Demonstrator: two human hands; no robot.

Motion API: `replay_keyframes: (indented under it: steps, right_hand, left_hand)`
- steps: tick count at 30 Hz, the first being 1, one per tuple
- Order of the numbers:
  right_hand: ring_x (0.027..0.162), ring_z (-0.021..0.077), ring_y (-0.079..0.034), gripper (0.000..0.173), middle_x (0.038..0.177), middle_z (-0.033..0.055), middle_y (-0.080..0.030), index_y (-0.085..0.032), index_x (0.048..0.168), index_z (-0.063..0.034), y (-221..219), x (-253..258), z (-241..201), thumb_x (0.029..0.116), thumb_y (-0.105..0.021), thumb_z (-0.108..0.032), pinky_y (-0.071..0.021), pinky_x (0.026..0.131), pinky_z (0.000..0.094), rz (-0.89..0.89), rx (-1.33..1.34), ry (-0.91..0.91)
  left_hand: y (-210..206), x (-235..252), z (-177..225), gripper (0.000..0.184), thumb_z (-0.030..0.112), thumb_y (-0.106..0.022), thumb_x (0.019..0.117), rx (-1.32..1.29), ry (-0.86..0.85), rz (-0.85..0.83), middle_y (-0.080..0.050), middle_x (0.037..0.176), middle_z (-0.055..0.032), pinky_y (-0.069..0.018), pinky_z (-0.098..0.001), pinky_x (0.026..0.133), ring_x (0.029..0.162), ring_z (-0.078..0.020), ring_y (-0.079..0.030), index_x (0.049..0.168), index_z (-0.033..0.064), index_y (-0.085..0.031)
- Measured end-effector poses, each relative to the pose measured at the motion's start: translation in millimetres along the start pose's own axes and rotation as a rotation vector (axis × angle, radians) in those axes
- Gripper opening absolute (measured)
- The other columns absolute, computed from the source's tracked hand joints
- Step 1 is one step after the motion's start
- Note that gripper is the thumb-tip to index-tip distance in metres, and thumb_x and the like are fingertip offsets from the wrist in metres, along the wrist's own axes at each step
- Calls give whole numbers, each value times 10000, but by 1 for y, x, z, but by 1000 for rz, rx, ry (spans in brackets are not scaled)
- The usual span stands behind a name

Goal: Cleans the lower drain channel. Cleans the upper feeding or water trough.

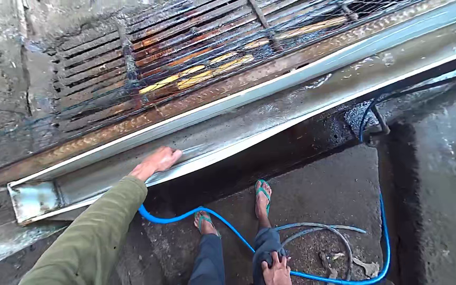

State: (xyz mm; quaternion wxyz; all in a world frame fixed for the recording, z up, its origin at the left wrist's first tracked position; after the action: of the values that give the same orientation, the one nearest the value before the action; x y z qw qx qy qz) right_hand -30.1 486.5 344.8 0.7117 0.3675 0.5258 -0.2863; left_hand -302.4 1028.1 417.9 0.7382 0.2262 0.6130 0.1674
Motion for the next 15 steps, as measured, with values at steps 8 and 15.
replay_keyframes:
  steps: [8, 15]
  right_hand:
    - [1369, 491, -471, 612, 1568, 288, -386, -536, 1472, -174, 18, -8, -4, 963, -557, -514, -475, 1024, 635, 2, 57, 6]
    - [1370, 461, -482, 595, 1544, 271, -427, -557, 1453, -173, 40, 0, -1, 964, -549, -512, -466, 1039, 623, -4, 87, 16]
  left_hand:
    - [27, 33, 90, 624, 406, -275, 1130, -374, 47, 216, -625, 1005, -324, -475, -634, 858, 932, -446, -627, 1103, -106, -631]
    - [39, 72, 162, 633, 526, -231, 1104, -747, 109, 316, -475, 729, -108, -450, -421, 572, 586, -231, -472, 938, 12, -561]
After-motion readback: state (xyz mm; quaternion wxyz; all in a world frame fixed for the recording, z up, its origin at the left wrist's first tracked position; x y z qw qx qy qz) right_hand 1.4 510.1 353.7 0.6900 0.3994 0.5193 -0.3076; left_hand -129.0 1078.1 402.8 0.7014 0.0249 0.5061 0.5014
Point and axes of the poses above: each hand's wrist, its own x-axis towards the middle knuckle, its own y-axis out of the back of the hand, z = x × y, the point moved 10 cm from there along x, towards the middle knuckle
